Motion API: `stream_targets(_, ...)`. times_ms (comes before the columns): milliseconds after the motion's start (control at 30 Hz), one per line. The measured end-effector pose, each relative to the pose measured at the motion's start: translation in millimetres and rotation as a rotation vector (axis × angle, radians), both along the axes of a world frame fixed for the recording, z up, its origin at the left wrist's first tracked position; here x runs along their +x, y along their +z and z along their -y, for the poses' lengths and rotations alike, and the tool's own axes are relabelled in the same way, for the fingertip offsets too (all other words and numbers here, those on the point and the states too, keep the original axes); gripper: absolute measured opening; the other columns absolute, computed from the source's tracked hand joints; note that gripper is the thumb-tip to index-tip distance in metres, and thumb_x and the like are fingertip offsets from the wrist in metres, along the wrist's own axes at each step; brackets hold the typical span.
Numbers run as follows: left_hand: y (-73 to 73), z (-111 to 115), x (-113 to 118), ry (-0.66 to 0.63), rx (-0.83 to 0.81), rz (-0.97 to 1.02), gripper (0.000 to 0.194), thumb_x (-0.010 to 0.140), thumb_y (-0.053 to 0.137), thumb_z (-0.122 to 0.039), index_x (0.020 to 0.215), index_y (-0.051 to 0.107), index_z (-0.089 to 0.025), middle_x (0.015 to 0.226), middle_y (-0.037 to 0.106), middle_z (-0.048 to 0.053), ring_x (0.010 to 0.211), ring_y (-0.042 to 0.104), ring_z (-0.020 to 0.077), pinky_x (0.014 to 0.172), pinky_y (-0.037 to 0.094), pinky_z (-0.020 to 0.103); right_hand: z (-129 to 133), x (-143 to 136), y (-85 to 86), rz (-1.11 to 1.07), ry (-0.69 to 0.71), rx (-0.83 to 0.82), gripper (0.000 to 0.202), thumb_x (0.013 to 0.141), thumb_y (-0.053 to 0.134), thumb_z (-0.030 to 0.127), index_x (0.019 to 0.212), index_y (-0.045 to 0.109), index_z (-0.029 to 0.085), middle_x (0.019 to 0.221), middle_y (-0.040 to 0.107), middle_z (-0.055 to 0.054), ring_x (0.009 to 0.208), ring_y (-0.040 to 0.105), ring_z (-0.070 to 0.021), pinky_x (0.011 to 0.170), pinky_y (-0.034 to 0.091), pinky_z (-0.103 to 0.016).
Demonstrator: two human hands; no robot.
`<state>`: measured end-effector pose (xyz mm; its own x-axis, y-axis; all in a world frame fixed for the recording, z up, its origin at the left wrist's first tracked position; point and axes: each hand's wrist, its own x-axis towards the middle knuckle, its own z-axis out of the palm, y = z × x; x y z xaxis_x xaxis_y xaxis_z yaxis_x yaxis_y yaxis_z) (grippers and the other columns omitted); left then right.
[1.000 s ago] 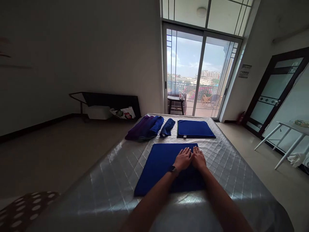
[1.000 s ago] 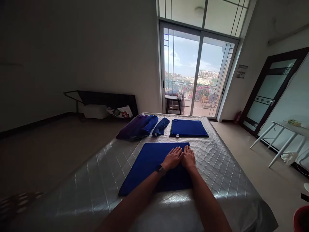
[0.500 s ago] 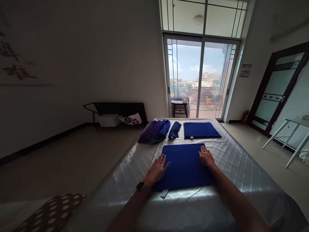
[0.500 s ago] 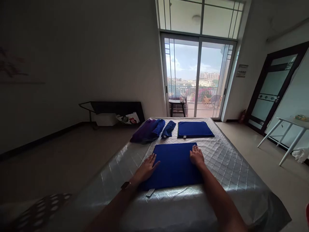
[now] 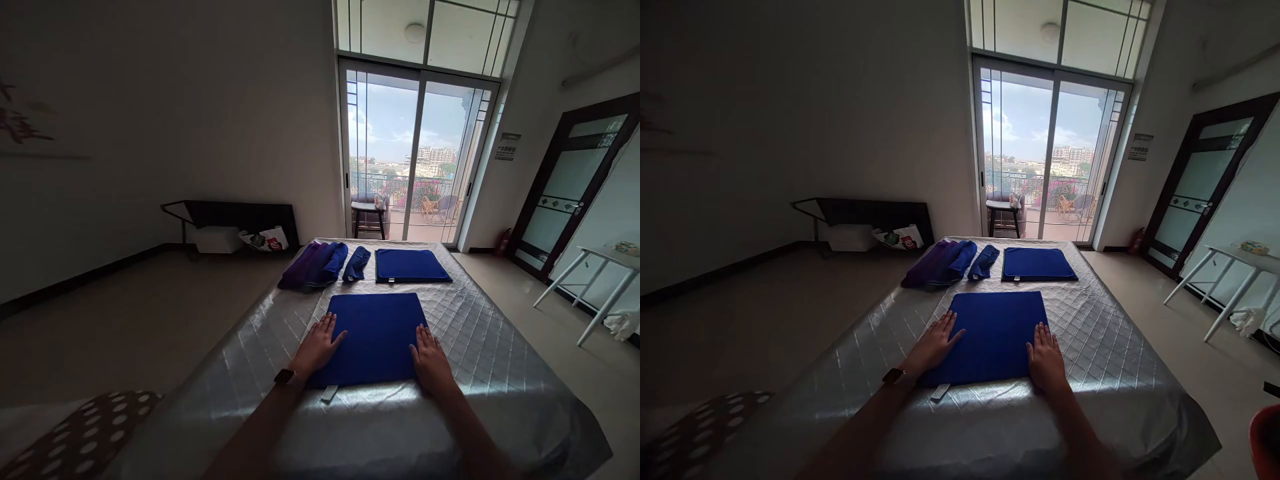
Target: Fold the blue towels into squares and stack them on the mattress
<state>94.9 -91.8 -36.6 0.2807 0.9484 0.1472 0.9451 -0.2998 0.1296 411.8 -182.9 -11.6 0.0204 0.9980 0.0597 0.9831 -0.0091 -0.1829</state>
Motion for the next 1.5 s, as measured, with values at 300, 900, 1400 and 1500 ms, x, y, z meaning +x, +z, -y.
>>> stream_targets(300,28.6,15.0,56.3,-0.033,-0.03,-0.014,0.084,0.098,0.014,-0.064,0.152,0.031,-0.003,0.16,0.028,0.021,0.151,0.02,0.0306,0.121,0.021,0.048,4.5,-6.3,3.7,-0.068,0.024,-0.047,0.065,0.101,0.025,0.045,0.155,0.027,0.008,0.161,0.023,-0.014,0.151,0.02,-0.0237,0.121,0.015,-0.042)
stream_targets(900,10.3,69.3,39.3,-0.204,-0.116,0.011,0.06,0.104,0.019,-0.049,0.155,0.03,-0.021,0.162,0.028,0.01,0.151,0.021,0.0244,0.122,0.021,0.047,11.4,-9.1,16.7,-0.086,0.021,-0.053,0.062,0.1,0.023,0.036,0.155,0.027,0.005,0.161,0.025,-0.013,0.151,0.019,-0.0213,0.121,0.015,-0.04)
stream_targets(1400,67.5,113.2,-32.1,-0.062,-0.444,0.371,0.024,0.08,0.054,-0.034,0.095,0.068,-0.022,0.11,0.068,0.005,0.096,0.066,0.0198,0.084,0.051,0.029,42.9,37.7,80.2,-0.159,0.262,-0.178,0.024,0.079,0.053,0.009,0.08,0.073,0.022,0.097,0.073,-0.006,0.087,0.066,-0.0171,0.079,0.046,-0.026)
stream_targets(1500,67.4,115.4,-29.9,-0.033,-0.429,0.391,0.022,0.079,0.054,-0.035,0.092,0.067,-0.023,0.107,0.068,0.004,0.095,0.064,0.0207,0.084,0.049,0.03,42.5,47.1,77.8,-0.249,0.229,-0.25,0.023,0.068,0.058,0.006,0.074,0.073,0.023,0.094,0.072,-0.002,0.081,0.066,-0.015,0.071,0.045,-0.023)
